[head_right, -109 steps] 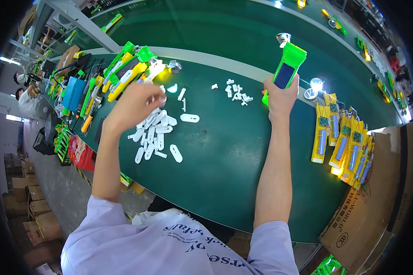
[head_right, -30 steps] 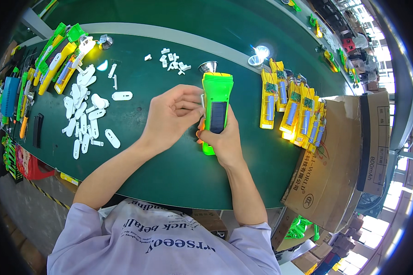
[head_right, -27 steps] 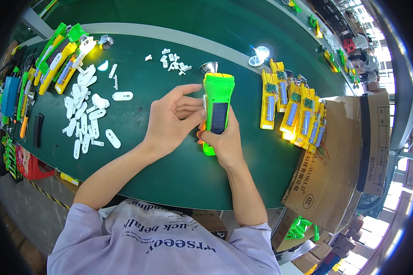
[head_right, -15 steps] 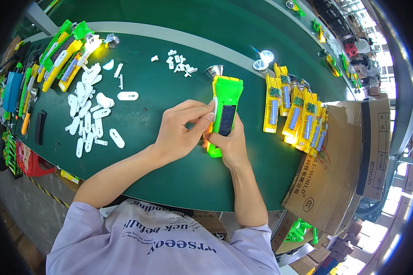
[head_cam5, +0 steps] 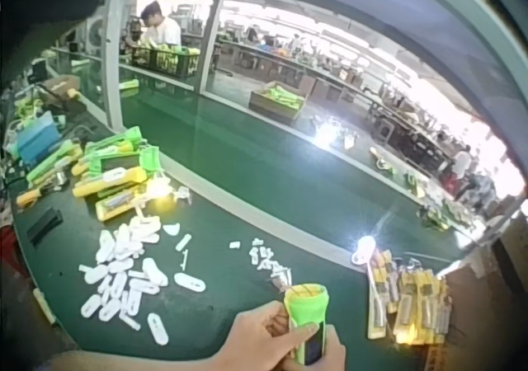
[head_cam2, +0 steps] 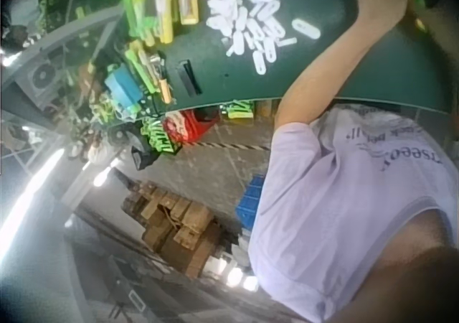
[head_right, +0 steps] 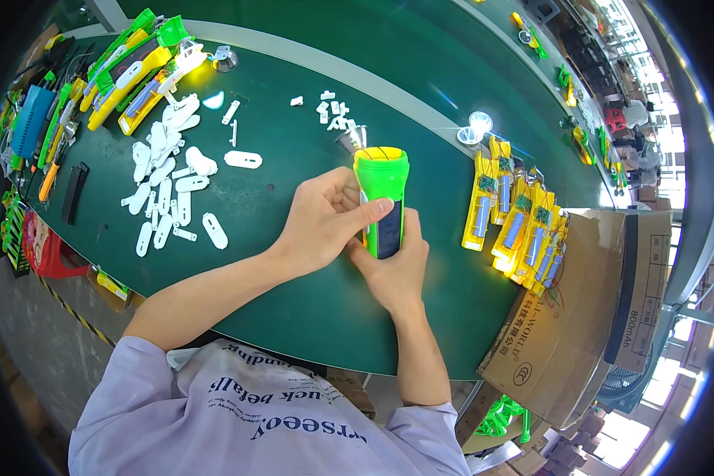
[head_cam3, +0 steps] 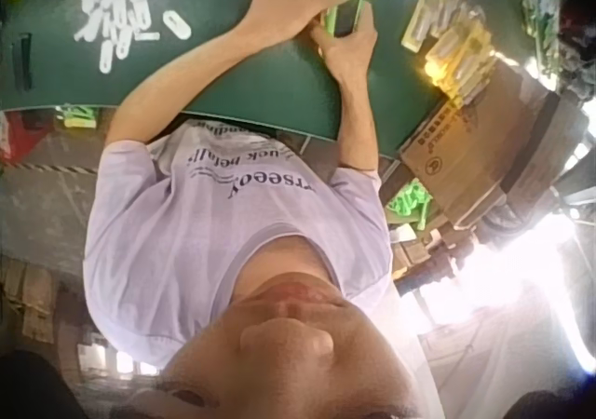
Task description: The person assembles flashlights by fitting internal electrical components into plastic casing halves, inserting switch covers, and pressing the casing parts together by hand. The person then places assembled flashlights on the conveyor belt and sorts components on the workstation.
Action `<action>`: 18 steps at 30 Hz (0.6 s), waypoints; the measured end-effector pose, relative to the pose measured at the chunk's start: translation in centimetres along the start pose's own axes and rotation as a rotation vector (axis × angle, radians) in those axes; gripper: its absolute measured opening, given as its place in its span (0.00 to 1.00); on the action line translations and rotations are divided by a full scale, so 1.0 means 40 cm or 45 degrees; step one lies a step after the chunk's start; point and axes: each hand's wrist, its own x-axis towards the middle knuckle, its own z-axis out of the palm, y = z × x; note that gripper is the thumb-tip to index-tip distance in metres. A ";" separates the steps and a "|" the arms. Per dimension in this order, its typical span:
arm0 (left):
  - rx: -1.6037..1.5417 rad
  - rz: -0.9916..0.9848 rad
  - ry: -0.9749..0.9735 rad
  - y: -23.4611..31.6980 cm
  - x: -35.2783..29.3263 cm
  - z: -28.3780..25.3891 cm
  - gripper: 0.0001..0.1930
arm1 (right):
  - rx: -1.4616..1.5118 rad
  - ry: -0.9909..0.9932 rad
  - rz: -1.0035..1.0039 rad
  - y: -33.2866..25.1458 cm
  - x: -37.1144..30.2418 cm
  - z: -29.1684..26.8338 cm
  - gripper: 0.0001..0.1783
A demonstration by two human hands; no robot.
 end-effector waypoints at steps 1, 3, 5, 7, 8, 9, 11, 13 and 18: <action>-0.014 0.010 -0.050 0.000 -0.002 -0.001 0.13 | 0.026 -0.001 0.049 -0.008 -0.004 -0.005 0.25; -0.030 0.026 -0.105 0.004 -0.007 -0.006 0.15 | -0.009 0.000 0.037 -0.009 -0.001 -0.009 0.24; -0.137 0.094 -0.150 0.018 -0.011 -0.010 0.20 | -0.042 0.001 0.021 -0.007 0.002 -0.011 0.24; -0.084 0.171 -0.123 0.031 -0.008 -0.012 0.21 | -0.099 -0.016 -0.142 -0.001 0.002 -0.010 0.23; -0.027 0.237 -0.093 0.036 -0.009 -0.016 0.23 | -0.098 -0.018 -0.147 -0.001 0.002 -0.009 0.23; -0.025 0.241 -0.091 0.039 -0.009 -0.020 0.23 | -0.128 -0.021 -0.166 -0.001 0.001 -0.010 0.23; 0.138 0.328 -0.080 0.043 -0.010 -0.028 0.26 | -0.159 -0.024 -0.188 -0.002 0.000 -0.010 0.23; 0.046 0.257 -0.106 0.049 -0.008 -0.028 0.27 | -0.177 0.015 -0.218 -0.003 0.000 -0.010 0.24; -0.043 0.145 -0.159 0.062 -0.014 -0.046 0.27 | -0.236 0.013 -0.205 -0.002 -0.003 0.001 0.24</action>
